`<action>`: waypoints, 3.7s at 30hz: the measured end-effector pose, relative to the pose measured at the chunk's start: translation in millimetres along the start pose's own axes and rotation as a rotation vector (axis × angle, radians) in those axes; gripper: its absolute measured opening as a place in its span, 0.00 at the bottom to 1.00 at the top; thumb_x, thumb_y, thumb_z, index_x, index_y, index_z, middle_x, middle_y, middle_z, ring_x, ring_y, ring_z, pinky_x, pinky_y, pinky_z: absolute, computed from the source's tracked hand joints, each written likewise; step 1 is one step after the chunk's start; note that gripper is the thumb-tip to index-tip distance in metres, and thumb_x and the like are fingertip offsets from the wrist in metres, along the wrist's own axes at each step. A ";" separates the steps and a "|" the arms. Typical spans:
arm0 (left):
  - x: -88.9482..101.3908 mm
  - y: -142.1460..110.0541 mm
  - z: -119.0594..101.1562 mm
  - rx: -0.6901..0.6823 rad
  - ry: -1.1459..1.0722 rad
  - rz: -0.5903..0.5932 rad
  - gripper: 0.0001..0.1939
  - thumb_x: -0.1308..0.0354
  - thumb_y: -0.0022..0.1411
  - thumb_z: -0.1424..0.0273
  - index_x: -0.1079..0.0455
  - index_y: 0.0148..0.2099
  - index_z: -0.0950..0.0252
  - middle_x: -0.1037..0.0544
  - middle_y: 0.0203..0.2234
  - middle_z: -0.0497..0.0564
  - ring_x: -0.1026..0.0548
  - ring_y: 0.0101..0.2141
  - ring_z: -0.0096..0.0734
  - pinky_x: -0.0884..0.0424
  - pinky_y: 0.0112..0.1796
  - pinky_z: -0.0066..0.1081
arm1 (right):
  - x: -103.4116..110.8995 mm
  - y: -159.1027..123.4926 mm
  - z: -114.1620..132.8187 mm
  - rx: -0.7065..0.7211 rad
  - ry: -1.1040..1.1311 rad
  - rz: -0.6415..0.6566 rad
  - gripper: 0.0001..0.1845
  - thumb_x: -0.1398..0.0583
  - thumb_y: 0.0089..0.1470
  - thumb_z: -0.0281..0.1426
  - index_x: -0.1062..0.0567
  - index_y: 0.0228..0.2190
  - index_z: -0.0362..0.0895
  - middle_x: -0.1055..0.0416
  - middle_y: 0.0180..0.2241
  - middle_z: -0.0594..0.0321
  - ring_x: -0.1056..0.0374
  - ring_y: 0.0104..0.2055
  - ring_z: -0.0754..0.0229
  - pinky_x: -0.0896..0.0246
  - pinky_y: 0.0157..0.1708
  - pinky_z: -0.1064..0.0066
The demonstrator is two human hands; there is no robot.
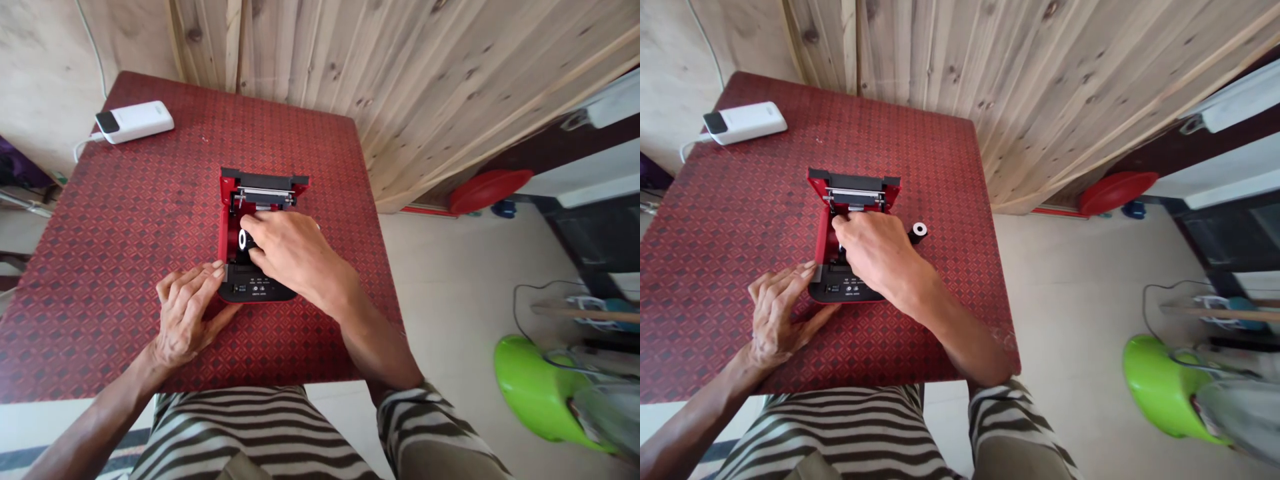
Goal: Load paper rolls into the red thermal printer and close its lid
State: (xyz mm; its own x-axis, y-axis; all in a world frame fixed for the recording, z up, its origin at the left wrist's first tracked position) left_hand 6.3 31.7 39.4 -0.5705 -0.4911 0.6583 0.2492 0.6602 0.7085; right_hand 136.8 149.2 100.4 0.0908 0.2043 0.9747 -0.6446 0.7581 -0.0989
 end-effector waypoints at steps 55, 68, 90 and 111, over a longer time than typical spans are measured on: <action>-3.7 -1.0 1.9 0.020 -0.025 0.037 0.48 0.25 0.58 0.68 0.45 0.74 0.62 0.20 0.54 0.62 0.20 0.52 0.46 0.28 0.51 0.42 | -9.0 -8.0 -4.0 0.031 -0.040 0.022 0.11 0.43 0.68 0.20 0.21 0.45 0.40 0.19 0.39 0.53 0.24 0.45 0.52 0.30 0.42 0.65; -4.0 -1.5 0.8 0.050 -0.079 0.033 0.49 0.24 0.55 0.73 0.44 0.74 0.66 0.20 0.54 0.64 0.20 0.53 0.48 0.30 0.55 0.44 | -33.3 12.2 -13.6 0.049 -0.068 0.101 0.13 0.44 0.66 0.19 0.20 0.42 0.41 0.19 0.37 0.51 0.22 0.41 0.49 0.33 0.38 0.62; -11.7 131.6 55.7 0.098 -0.269 0.197 0.38 0.54 0.76 0.47 0.46 0.74 0.69 0.31 0.66 0.65 0.32 0.65 0.50 0.36 0.64 0.55 | -11.8 -62.8 -16.4 0.277 0.448 -0.378 0.07 0.40 0.68 0.21 0.21 0.42 0.40 0.19 0.40 0.59 0.27 0.43 0.58 0.28 0.48 0.63; -7.5 52.3 2.3 -0.274 -0.014 0.191 0.40 0.44 0.70 0.45 0.39 0.72 0.67 0.18 0.51 0.61 0.20 0.51 0.51 0.35 0.57 0.49 | -20.8 -84.5 2.6 0.187 0.180 -0.753 0.09 0.40 0.66 0.19 0.20 0.42 0.41 0.20 0.37 0.57 0.28 0.38 0.58 0.27 0.41 0.65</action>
State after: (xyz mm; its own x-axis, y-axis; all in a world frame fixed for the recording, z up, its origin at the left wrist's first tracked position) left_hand 21.8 71.3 71.0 -0.5037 -0.3638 0.7836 0.5528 0.5613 0.6159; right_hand 187.4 79.2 89.0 0.6640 -0.2123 0.7169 -0.4766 0.6187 0.6246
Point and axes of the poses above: each hand's wrist, its own y-axis towards the middle knuckle, its own x-axis out of the back of the hand, z = x × y, the point moved 7 cm from there along y, towards the middle knuckle
